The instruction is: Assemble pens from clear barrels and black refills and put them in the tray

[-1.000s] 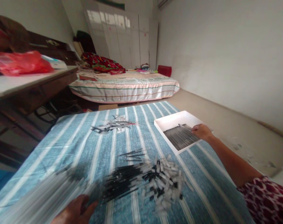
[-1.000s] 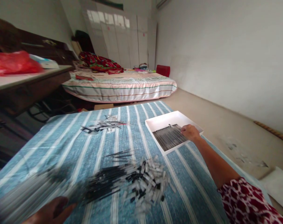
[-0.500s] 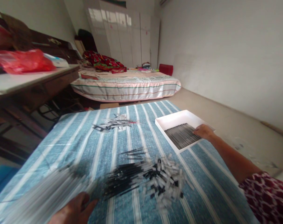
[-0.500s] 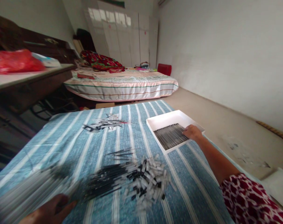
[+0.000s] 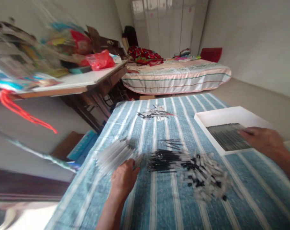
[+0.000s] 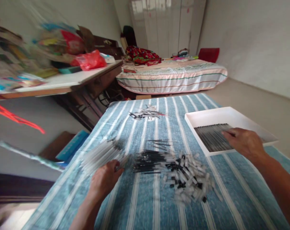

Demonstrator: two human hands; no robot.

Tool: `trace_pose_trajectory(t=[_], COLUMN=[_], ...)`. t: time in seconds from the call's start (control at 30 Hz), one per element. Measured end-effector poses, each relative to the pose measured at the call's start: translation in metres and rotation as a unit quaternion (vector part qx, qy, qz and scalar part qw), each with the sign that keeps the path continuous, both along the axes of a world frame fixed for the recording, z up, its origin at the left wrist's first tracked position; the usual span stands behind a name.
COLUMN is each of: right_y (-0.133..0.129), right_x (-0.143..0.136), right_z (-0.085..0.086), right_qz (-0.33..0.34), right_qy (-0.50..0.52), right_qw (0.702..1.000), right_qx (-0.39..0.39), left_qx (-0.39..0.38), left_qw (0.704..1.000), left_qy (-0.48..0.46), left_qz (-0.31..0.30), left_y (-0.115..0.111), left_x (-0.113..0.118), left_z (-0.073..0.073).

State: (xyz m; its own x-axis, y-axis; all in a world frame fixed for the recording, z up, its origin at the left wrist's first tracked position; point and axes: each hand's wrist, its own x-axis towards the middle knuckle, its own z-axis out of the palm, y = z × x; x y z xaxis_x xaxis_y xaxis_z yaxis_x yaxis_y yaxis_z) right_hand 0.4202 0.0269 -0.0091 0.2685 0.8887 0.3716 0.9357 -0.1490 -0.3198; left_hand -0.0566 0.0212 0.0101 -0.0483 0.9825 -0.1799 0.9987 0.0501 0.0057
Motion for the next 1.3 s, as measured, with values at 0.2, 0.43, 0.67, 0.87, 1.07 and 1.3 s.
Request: trace_pose_trajectory(t=[0.2, 0.43, 0.67, 0.87, 1.07, 1.3], right_y=[-0.024, -0.033, -0.031, -0.029, -0.032, -0.031], right_x=[-0.127, -0.222, -0.228, -0.234, -0.25, -0.245], right_z=[0.006, 0.011, 0.009, 0.005, -0.002, 0.0], right_qz=[0.251, 0.393, 0.372, 0.367, 0.385, 0.401], right_qy=[0.127, -0.035, -0.124, -0.161, -0.2, -0.201], right_qw=[0.957, 0.899, 0.878, 0.877, 0.868, 0.863], right_qx=[-0.073, -0.189, -0.273, -0.264, -0.244, -0.23], left_qx=[0.022, -0.002, 0.001, 0.085, 0.055, -0.046], left_qw=[1.0, 0.999, 0.998, 0.982, 0.924, 0.827], left_qy=[0.013, 0.024, 0.009, -0.151, -0.374, -0.556], left_qz=[-0.016, -0.041, -0.062, -0.069, -0.049, -0.065], left_y=[-0.005, -0.005, -0.007, -0.009, -0.013, -0.017], left_x=[0.0, 0.006, 0.007, 0.01, 0.013, 0.018], left_z=[-0.005, -0.004, -0.006, -0.006, -0.005, -0.004])
